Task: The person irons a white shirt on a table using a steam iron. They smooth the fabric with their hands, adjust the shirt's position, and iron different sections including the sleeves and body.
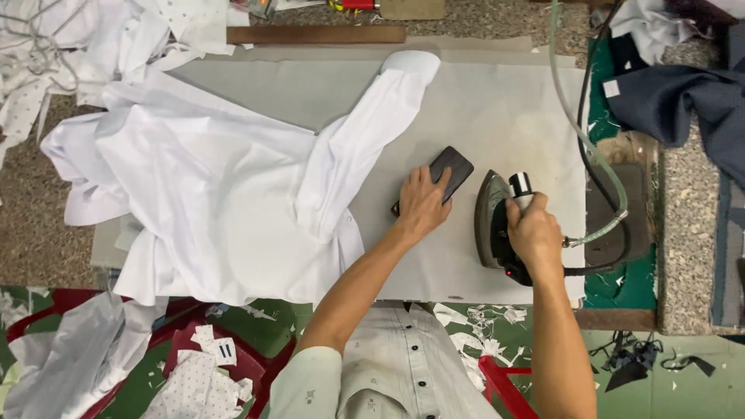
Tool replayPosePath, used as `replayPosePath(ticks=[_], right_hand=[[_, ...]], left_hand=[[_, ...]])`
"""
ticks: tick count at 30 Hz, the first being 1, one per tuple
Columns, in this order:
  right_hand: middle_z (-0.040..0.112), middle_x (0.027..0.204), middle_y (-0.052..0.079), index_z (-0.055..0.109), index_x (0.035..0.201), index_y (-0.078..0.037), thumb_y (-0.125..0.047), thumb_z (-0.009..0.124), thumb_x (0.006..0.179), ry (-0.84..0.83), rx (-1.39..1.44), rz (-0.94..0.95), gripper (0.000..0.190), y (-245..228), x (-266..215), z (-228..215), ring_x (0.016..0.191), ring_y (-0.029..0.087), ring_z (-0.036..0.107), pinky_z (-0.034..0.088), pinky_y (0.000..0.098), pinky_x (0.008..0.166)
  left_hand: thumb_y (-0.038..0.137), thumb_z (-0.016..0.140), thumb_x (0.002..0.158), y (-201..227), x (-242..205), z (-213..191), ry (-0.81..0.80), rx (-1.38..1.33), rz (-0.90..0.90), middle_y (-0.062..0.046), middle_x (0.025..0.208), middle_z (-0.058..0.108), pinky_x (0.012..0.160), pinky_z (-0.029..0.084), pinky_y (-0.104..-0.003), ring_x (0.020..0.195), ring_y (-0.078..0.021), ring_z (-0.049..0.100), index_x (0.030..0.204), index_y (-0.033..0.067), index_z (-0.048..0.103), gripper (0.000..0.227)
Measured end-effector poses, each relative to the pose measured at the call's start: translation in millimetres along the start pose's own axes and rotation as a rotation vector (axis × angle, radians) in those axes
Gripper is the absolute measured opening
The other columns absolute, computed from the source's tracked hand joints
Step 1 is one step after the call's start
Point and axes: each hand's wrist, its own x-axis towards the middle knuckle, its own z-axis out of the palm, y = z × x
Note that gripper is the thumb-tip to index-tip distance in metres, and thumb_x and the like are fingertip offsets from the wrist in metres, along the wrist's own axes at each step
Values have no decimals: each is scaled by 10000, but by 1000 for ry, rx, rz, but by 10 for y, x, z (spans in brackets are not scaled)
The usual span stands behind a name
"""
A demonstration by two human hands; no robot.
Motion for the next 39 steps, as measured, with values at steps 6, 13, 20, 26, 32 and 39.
replayPosePath(ticks=[6, 13, 20, 26, 32, 39], right_hand=[[680, 1155, 368, 501, 1452, 13, -429, 609, 1058, 200, 178, -112, 601, 331, -36, 224, 1106, 543, 648, 524, 605, 890], [500, 1473, 384, 486, 1532, 129, -216, 814, 776, 407, -268, -412, 893, 535, -934, 486, 1247, 548, 514, 424, 580, 1047], [545, 1236, 265, 680, 1339, 94, -182, 921, 847, 795, -173, -603, 614, -480, -823, 1151, 1172, 456, 495, 373, 500, 1029], [693, 1068, 280, 715, 1207, 82, -707, 721, 950, 189, 344, -240, 830, -2151, -114, 1754, 992, 450, 701, 603, 488, 784], [747, 915, 159, 788, 1101, -84, -342, 762, 866, 135, 416, -135, 350, -2849, 433, 2084, 890, 388, 742, 622, 480, 710], [703, 1040, 190, 731, 1173, -3, -215, 697, 973, 320, 577, -495, 294, -3304, 461, 1896, 987, 347, 682, 593, 471, 858]], left_hand=[[187, 730, 907, 216, -196, -557, 35, -215, 282, -345, 1481, 428, 1166, 320, -611, 1432, -486, 377, 1340, 16, 643, 474], [138, 725, 902, -927, -1958, -1019, 482, -192, 415, -160, 1356, 628, 1086, 446, -548, 1290, -368, 572, 1210, 127, 716, 309], [166, 712, 932, -2585, -3042, -1694, 525, 125, -61, -178, 1381, 554, 1102, 416, -546, 1345, -382, 484, 1260, 68, 680, 344], [283, 785, 912, -3298, -3069, -1562, 353, 96, -342, -177, 1438, 401, 1189, 207, -641, 1452, -420, 293, 1214, 33, 615, 428], [176, 767, 914, -3468, -3048, -1472, 494, 224, -271, -100, 1243, 534, 1190, 218, -644, 1356, -387, 466, 921, 92, 619, 171], [10, 823, 822, -3580, -3073, -1962, 698, 340, -347, -156, 1205, 619, 1094, 364, -678, 1241, -420, 580, 864, 62, 643, 192]])
